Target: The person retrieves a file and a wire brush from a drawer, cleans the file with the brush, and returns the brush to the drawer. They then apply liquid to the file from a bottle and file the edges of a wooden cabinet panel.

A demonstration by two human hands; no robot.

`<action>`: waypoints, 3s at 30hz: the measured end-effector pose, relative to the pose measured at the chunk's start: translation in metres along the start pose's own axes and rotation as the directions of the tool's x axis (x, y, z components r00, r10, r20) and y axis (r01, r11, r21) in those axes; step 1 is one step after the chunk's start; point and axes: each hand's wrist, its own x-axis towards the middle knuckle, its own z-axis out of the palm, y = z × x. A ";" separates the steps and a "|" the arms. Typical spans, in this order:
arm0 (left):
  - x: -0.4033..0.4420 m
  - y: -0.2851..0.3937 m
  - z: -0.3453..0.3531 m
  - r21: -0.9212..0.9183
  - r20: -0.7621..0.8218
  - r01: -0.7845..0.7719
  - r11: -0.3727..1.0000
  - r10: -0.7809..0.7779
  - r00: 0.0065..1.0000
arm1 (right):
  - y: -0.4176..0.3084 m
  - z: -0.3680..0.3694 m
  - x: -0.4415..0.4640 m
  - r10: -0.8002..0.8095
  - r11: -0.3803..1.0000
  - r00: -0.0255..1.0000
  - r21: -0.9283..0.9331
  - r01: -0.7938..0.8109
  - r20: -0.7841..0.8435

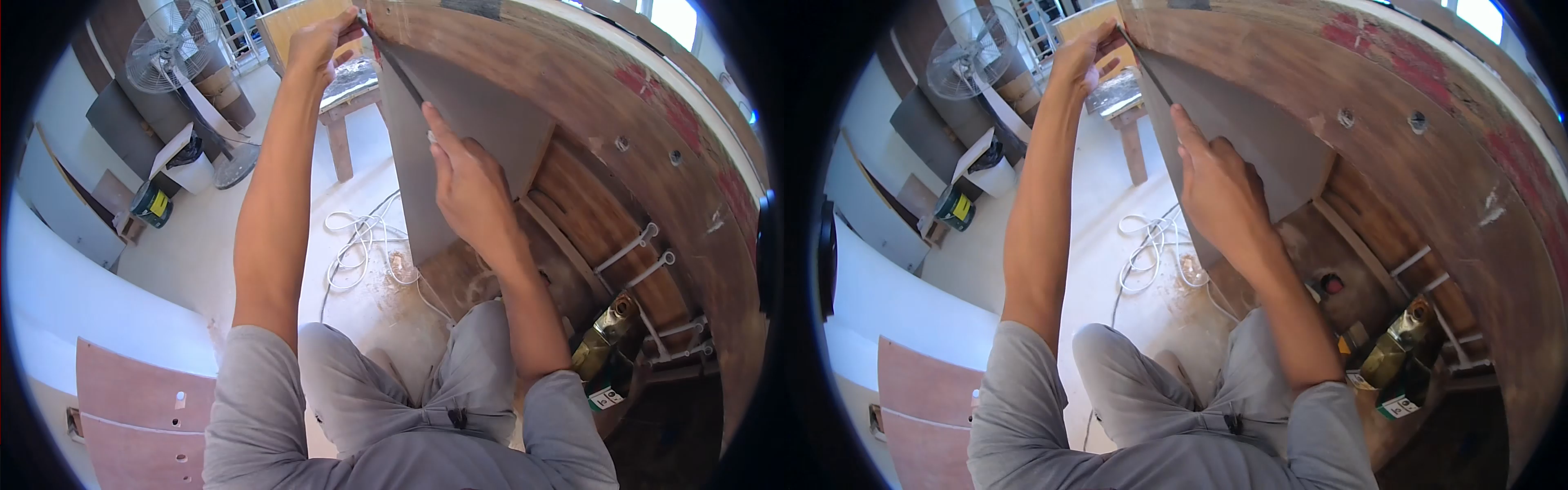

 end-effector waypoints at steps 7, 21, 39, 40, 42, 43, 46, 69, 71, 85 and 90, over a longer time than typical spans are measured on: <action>0.010 0.002 -0.003 -0.041 0.030 -0.025 0.999 0.026 0.999 | -0.005 -0.010 -0.003 -0.010 0.999 0.999 0.045 0.012 -0.035; 0.022 -0.017 -0.007 -0.056 -0.099 0.061 0.997 -0.066 0.993 | 0.008 0.011 0.010 -0.032 0.998 0.999 -0.045 0.031 -0.005; 0.025 -0.010 -0.008 0.020 -0.112 0.031 0.999 -0.029 0.993 | 0.002 0.012 0.016 -0.020 1.000 1.000 -0.015 0.020 -0.008; 0.020 -0.006 -0.007 0.025 -0.084 0.013 1.000 -0.011 0.996 | 0.001 0.009 0.014 -0.031 1.000 0.999 -0.005 0.031 -0.024; 0.007 0.004 0.002 0.036 -0.023 -0.023 0.999 0.023 0.999 | 0.002 0.004 0.006 -0.047 0.999 0.998 0.015 0.047 -0.049; 0.008 0.004 0.001 0.039 -0.029 -0.029 0.999 0.030 0.999 | 0.002 0.004 0.005 -0.053 0.998 0.997 0.023 0.054 -0.059; 0.013 -0.004 -0.001 0.047 -0.064 -0.017 0.999 0.020 0.998 | 0.007 0.010 0.005 -0.037 0.999 0.998 0.019 0.038 -0.041; 0.016 0.005 -0.001 0.139 -0.107 -0.029 0.990 0.044 0.993 | 0.006 0.024 0.020 -0.030 0.999 0.999 0.020 0.031 -0.040; 0.012 0.012 0.000 0.138 -0.089 -0.063 0.988 0.076 0.993 | 0.004 0.015 0.010 -0.042 0.996 0.997 0.081 0.048 -0.072; 0.027 0.000 -0.006 0.130 -0.161 0.011 0.992 0.010 0.987 | 0.009 0.027 0.021 -0.031 0.999 0.999 0.022 0.031 -0.026; 0.011 0.011 -0.012 -0.075 -0.018 -0.102 0.992 0.101 0.995 | -0.002 0.007 0.008 -0.044 0.971 0.999 0.234 0.042 0.004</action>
